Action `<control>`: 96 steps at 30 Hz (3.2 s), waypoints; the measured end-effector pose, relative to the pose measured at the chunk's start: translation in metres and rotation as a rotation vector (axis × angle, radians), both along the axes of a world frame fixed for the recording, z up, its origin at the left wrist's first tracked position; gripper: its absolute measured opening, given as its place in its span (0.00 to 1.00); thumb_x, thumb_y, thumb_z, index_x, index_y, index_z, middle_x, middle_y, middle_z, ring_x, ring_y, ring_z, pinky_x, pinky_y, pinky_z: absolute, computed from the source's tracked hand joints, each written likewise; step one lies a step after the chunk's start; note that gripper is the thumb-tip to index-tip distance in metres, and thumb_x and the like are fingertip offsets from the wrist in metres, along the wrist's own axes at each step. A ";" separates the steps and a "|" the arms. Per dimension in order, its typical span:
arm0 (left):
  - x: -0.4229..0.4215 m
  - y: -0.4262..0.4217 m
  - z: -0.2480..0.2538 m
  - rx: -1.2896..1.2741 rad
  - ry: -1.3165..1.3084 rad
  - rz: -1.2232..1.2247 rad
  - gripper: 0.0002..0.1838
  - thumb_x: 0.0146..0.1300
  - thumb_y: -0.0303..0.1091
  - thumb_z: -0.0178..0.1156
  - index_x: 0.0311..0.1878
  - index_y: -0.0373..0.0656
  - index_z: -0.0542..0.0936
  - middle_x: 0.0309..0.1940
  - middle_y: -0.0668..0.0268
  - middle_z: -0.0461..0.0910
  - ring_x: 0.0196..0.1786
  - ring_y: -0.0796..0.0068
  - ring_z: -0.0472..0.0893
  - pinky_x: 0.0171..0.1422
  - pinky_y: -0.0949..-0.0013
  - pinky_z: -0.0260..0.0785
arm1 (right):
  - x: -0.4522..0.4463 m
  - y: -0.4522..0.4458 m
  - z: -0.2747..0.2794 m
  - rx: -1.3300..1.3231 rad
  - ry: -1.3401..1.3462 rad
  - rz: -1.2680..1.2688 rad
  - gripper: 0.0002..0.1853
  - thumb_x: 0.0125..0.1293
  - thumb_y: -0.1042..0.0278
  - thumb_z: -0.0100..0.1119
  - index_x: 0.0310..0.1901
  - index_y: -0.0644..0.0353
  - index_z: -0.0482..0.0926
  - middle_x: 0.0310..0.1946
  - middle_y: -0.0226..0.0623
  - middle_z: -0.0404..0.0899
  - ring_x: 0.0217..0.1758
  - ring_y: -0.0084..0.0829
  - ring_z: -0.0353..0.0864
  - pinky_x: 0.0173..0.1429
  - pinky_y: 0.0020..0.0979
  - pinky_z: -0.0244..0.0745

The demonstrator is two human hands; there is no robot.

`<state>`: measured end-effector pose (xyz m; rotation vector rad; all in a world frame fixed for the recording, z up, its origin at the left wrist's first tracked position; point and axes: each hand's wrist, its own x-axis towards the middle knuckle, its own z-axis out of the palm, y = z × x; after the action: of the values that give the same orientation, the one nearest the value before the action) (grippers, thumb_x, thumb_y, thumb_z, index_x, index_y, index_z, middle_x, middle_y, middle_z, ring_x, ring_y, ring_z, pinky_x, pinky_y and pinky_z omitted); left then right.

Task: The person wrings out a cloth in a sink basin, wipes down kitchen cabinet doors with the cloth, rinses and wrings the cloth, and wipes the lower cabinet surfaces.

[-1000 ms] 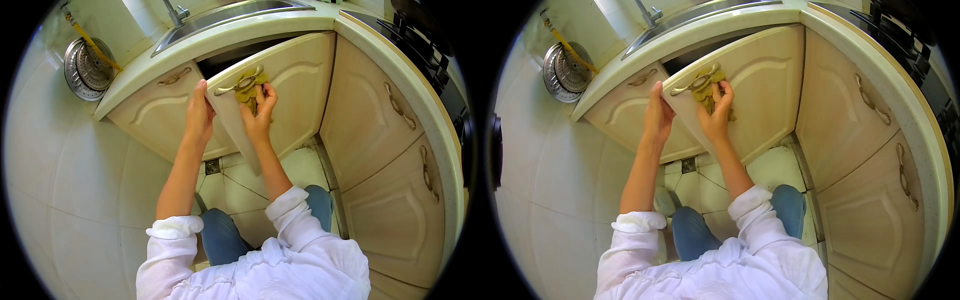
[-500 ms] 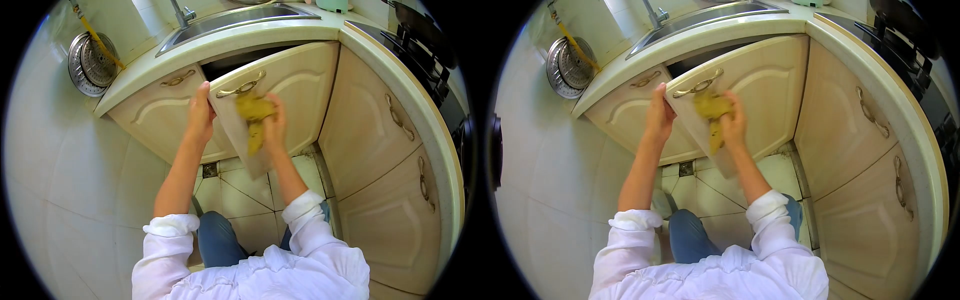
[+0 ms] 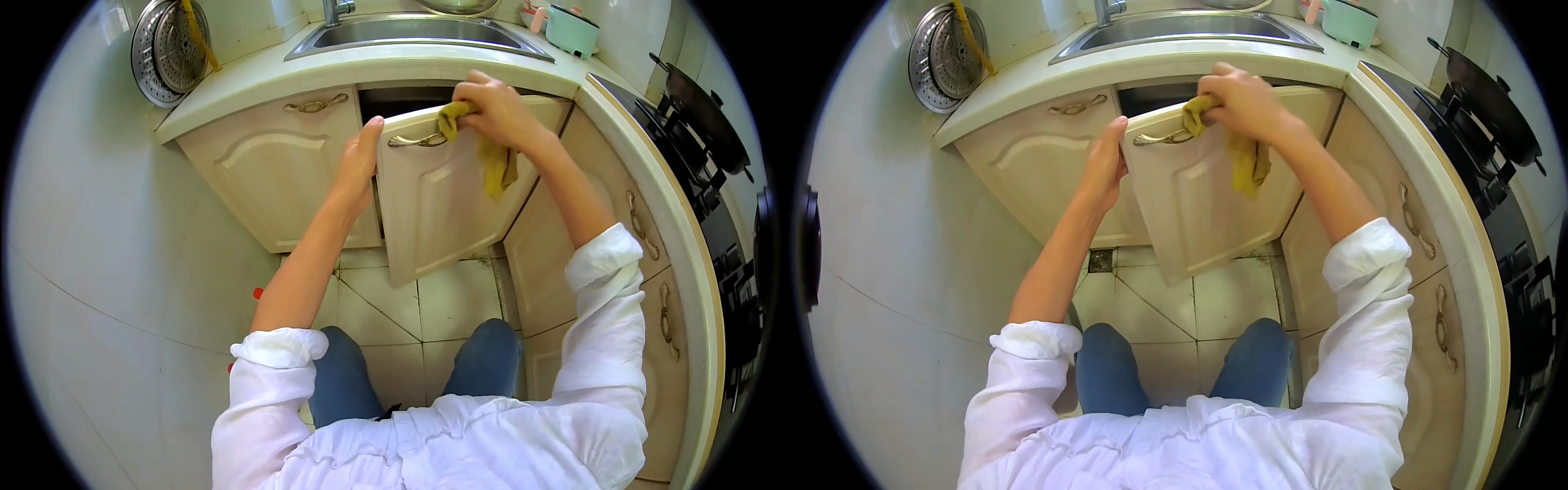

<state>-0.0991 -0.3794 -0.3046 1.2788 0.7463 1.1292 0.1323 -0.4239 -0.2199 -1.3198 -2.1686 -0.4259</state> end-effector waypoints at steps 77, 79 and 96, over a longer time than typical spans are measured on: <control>-0.010 0.009 0.003 -0.153 -0.204 -0.127 0.19 0.70 0.54 0.47 0.38 0.47 0.76 0.35 0.69 0.75 0.38 0.76 0.72 0.43 0.71 0.67 | -0.133 -0.008 -0.171 0.377 0.076 0.012 0.28 0.54 0.74 0.56 0.60 0.64 0.70 0.64 0.42 0.67 0.67 0.47 0.63 0.68 0.51 0.54; -0.011 0.004 0.007 -0.171 -0.184 -0.082 0.21 0.70 0.55 0.47 0.38 0.47 0.76 0.35 0.68 0.75 0.38 0.76 0.72 0.43 0.71 0.67 | -0.137 -0.009 -0.166 0.399 0.078 0.000 0.27 0.56 0.74 0.53 0.60 0.65 0.70 0.66 0.41 0.65 0.69 0.46 0.61 0.70 0.51 0.53; -0.014 0.014 0.015 0.011 0.061 -0.194 0.28 0.67 0.58 0.48 0.52 0.40 0.75 0.44 0.61 0.80 0.44 0.72 0.79 0.54 0.66 0.68 | -0.150 0.027 -0.159 0.387 0.750 -0.258 0.28 0.68 0.58 0.48 0.64 0.68 0.61 0.70 0.59 0.51 0.75 0.60 0.41 0.72 0.63 0.30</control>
<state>-0.1132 -0.3653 -0.2893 1.3692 0.6463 0.9429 -0.0179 -0.3966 -0.3787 -1.2678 -1.2390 -0.3478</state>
